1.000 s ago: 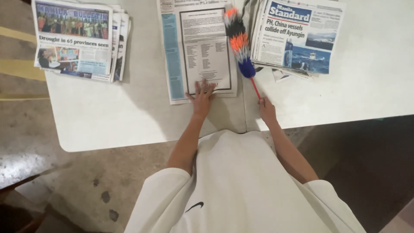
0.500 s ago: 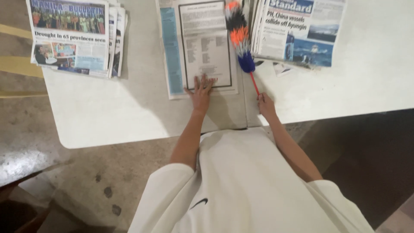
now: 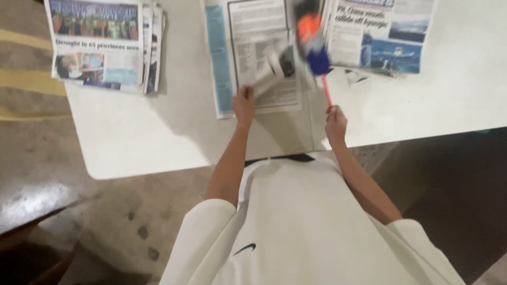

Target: Using a duster to clean and sort stacks of newspapers on a table.

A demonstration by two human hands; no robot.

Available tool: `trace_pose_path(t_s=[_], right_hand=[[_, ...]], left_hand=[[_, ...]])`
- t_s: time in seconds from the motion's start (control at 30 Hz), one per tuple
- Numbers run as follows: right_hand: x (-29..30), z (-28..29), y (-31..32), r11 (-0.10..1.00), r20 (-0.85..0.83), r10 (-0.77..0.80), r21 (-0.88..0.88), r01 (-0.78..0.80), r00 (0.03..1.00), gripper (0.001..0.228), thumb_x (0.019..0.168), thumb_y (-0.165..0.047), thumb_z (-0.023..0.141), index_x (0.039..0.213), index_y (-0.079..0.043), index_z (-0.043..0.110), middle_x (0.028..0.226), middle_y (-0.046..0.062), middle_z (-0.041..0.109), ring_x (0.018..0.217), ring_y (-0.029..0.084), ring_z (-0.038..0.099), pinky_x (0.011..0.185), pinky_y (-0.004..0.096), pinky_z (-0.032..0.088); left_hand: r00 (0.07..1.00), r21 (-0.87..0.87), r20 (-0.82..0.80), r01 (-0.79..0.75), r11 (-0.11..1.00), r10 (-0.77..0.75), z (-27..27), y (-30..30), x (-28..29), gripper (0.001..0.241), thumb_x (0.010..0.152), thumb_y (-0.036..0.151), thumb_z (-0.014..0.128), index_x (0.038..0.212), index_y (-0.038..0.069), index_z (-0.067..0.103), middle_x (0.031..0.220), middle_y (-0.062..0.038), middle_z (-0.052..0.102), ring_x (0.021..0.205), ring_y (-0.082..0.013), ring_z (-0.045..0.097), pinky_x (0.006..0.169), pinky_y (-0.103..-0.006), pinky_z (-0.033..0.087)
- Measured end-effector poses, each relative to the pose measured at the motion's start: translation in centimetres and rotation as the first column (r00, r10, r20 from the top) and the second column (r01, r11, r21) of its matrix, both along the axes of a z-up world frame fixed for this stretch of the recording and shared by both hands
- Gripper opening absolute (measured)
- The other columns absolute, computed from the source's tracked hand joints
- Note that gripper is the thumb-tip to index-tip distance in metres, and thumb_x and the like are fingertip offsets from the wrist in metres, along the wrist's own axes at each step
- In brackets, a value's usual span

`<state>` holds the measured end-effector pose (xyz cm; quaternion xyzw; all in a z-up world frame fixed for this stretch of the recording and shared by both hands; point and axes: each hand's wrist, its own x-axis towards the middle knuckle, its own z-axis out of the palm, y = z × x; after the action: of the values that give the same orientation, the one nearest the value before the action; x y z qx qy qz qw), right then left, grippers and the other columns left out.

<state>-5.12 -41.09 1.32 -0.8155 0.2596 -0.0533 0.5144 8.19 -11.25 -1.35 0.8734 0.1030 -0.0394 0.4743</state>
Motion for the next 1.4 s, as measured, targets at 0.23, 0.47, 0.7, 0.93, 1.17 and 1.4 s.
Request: trace_pose_path(t_s=[0.23, 0.47, 0.7, 0.93, 1.17, 1.4], right_hand=[[2.4, 4.2, 6.3, 0.996, 0.139, -0.066, 0.071, 0.057, 0.988, 0.024, 0.114, -0.027, 0.036, 0.101, -0.013, 0.051, 0.065, -0.004, 0.047, 0.056, 0.008, 0.045, 0.055, 0.024, 0.039], [5.9, -0.5, 11.1, 0.954, -0.097, 0.298, 0.001, -0.299, 0.950, 0.023, 0.112, -0.023, 0.038, 0.118, -0.006, 0.052, 0.071, 0.010, 0.057, 0.058, 0.023, 0.056, 0.056, 0.038, 0.044], [7.0, -5.8, 14.3, 0.961, -0.269, 0.277, 0.089, -0.263, 0.922, 0.029, 0.111, -0.029, 0.042, 0.104, -0.009, 0.060, 0.066, 0.010, 0.059, 0.058, 0.026, 0.060, 0.049, 0.039, 0.046], [6.8, 2.2, 20.9, 0.942, -0.130, 0.189, 0.305, -0.142, 0.973, 0.032, 0.112, -0.036, 0.035, 0.110, -0.011, 0.056, 0.076, 0.005, 0.053, 0.065, 0.015, 0.056, 0.046, 0.025, 0.045], [6.5, 3.9, 26.7, 0.836, -0.096, 0.516, 0.272, -0.476, 0.851, 0.027, 0.110, -0.027, 0.040, 0.119, -0.009, 0.059, 0.065, 0.008, 0.059, 0.052, 0.020, 0.059, 0.050, 0.034, 0.048], [8.8, 5.8, 19.8, 0.708, -0.328, 0.470, -0.414, -0.572, 0.819, 0.028, 0.106, -0.021, 0.056, 0.127, -0.006, 0.068, 0.143, 0.017, 0.057, 0.140, 0.039, 0.044, 0.106, 0.050, 0.047]], left_hand=[[0.914, -0.640, 0.038, -0.289, 0.712, 0.405, 2.5, 6.6, 1.7, 0.015, 0.108, 0.019, 0.053, 0.113, 0.009, 0.064, 0.077, 0.008, 0.051, 0.073, -0.0018, 0.046, 0.069, -0.0200, 0.037], [0.706, -0.750, -0.307, -0.592, 0.294, 0.639, -3.8, 19.7, 2.2, 0.028, 0.108, 0.027, 0.059, 0.132, 0.012, 0.060, 0.129, -0.015, 0.067, 0.122, -0.0331, 0.065, 0.100, -0.0516, 0.054], [0.416, -0.573, -0.439, -0.812, 0.108, 0.797, -0.1, 24.7, -0.5, 0.039, 0.106, 0.020, 0.055, 0.141, 0.010, 0.041, 0.133, -0.023, 0.054, 0.123, -0.0396, 0.063, 0.100, -0.0596, 0.057], [0.396, -0.197, 0.655, -0.733, 0.651, 0.644, 5.5, 23.3, -1.2, 0.030, 0.108, 0.022, 0.057, 0.132, 0.004, 0.052, 0.120, -0.018, 0.059, 0.119, -0.0372, 0.056, 0.113, -0.0500, 0.036], [0.999, -0.705, 0.042, 0.040, 0.708, -0.015, 2.4, 11.1, -2.4, 0.041, 0.114, 0.031, 0.041, 0.144, 0.006, 0.049, 0.127, -0.019, 0.065, 0.128, -0.0369, 0.056, 0.113, -0.0503, 0.038], [0.973, -0.561, -0.222, -0.187, 0.806, 0.071, 4.2, 13.9, -0.9, 0.021, 0.110, 0.027, 0.042, 0.119, 0.016, 0.057, 0.089, -0.005, 0.052, 0.074, -0.0228, 0.054, 0.055, -0.0372, 0.051]])
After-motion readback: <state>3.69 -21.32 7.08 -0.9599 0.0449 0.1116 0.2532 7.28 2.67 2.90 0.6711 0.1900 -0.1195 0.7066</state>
